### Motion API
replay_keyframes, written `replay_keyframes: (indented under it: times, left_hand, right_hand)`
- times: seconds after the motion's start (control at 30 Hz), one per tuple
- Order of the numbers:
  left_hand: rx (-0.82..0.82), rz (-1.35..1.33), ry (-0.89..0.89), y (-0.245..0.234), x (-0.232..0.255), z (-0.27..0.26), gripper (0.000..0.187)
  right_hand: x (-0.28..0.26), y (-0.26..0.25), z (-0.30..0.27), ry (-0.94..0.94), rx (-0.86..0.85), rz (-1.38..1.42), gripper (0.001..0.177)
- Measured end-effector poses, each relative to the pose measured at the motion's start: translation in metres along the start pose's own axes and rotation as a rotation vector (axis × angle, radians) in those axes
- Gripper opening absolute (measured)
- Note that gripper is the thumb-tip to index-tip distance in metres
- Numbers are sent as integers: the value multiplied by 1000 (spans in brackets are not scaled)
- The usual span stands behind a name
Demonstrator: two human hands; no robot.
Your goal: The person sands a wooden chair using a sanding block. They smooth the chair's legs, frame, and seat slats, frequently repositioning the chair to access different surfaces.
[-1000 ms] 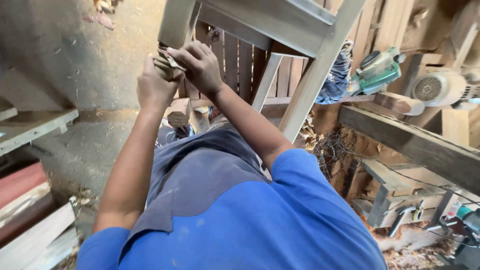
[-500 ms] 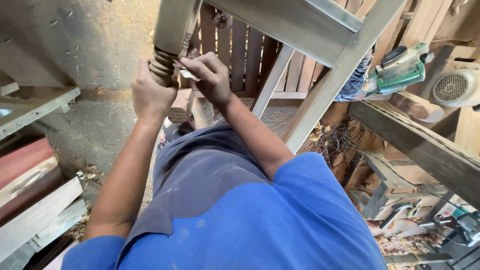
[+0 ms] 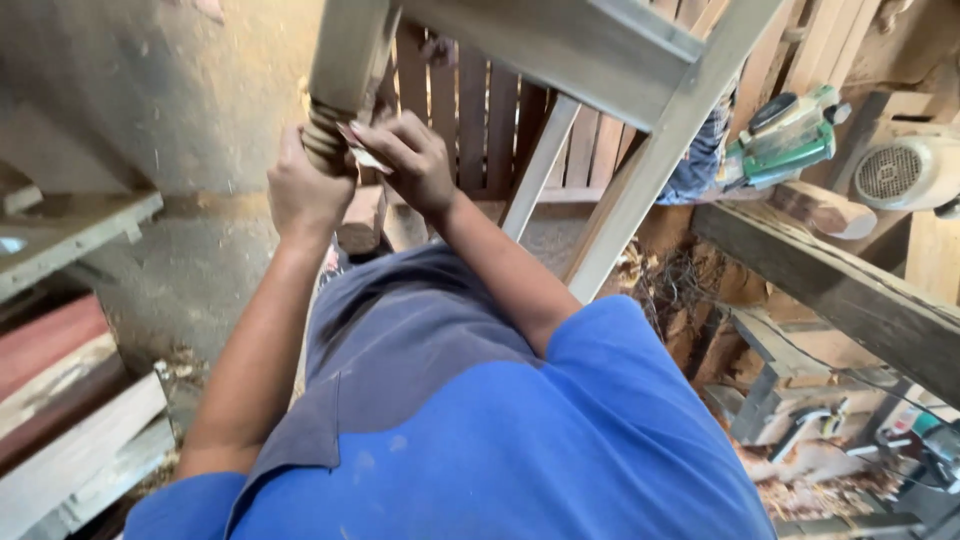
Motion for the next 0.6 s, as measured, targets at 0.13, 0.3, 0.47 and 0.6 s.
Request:
replay_keyframes:
  times: [0.13, 0.3, 0.47, 0.6]
  left_hand:
    - [-26, -30, 22, 5, -2, 1, 41]
    - [13, 7, -13, 3, -7, 2, 31]
    - [55, 343, 206, 19, -17, 23, 29]
    - [52, 553, 359, 39, -20, 18, 33]
  right_hand:
    - [6, -3, -12, 66, -65, -31, 19]
    - [-17, 19, 11, 19, -7, -8, 30]
    - [-37, 28, 29, 15, -152, -154, 22]
    - [-72, 61, 70, -23, -306, -631, 9]
Point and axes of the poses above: each hand's wrist, its own z-axis towards the middle knuckle, its own y-axis out of the palm, x = y × z, the point moved 9 cm from there along z, towards the middle knuckle, and after that the axes turned 12 degrees about -x, right-handed, at the moved point
